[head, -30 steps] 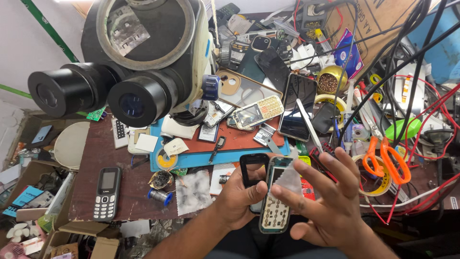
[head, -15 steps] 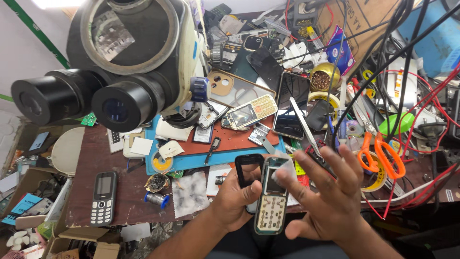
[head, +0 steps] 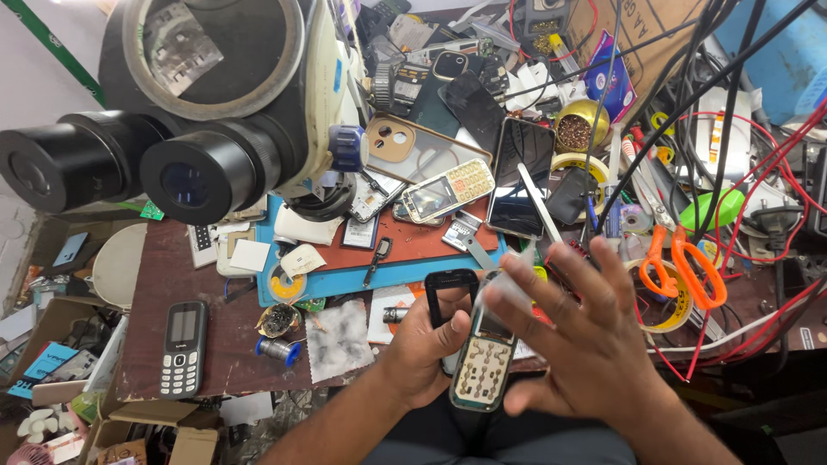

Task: The person disassembles a feature phone, removes the battery and keypad, and wipes the interior frame with a cloth. They then reassemble the phone by placing the keypad and battery back into the frame.

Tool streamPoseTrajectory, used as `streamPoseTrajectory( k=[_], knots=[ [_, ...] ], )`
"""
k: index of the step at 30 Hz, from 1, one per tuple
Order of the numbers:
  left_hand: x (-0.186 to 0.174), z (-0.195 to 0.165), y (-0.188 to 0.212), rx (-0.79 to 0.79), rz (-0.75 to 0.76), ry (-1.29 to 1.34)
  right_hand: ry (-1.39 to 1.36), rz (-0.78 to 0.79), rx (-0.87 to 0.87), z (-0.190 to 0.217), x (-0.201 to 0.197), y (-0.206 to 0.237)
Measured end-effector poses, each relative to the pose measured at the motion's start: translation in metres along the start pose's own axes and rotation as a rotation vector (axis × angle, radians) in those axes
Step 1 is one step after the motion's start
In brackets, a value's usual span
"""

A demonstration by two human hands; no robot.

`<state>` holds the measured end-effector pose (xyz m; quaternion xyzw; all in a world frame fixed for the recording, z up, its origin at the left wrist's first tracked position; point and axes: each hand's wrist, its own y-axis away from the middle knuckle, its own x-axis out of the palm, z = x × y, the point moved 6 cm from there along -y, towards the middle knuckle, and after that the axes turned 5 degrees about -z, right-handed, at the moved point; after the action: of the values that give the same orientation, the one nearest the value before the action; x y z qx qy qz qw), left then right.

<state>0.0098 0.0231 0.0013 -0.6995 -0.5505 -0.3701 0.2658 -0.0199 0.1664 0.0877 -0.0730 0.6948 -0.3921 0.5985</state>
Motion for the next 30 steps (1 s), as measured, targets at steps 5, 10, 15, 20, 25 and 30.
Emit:
streamPoseTrajectory(
  k=[5,10,15,20,25,30],
  knots=[
    [-0.004,-0.002,-0.001,0.041,-0.043,0.097,-0.064,-0.005,-0.038,0.004,0.002,0.001],
    [-0.009,-0.01,0.0,0.092,-0.086,0.089,-0.176,-0.012,-0.135,0.015,0.004,-0.001],
    [-0.006,-0.016,0.001,0.103,-0.038,0.14,-0.192,-0.16,-0.175,0.012,-0.01,-0.007],
    [-0.004,-0.018,0.001,0.085,-0.017,0.129,-0.145,-0.273,-0.048,0.004,-0.022,-0.005],
    [-0.004,-0.022,0.003,0.088,-0.027,0.121,-0.725,0.145,0.107,-0.028,-0.016,0.001],
    [0.0,-0.02,0.003,0.046,0.068,0.137,-0.949,0.22,0.351,-0.074,-0.003,0.006]
  ],
)
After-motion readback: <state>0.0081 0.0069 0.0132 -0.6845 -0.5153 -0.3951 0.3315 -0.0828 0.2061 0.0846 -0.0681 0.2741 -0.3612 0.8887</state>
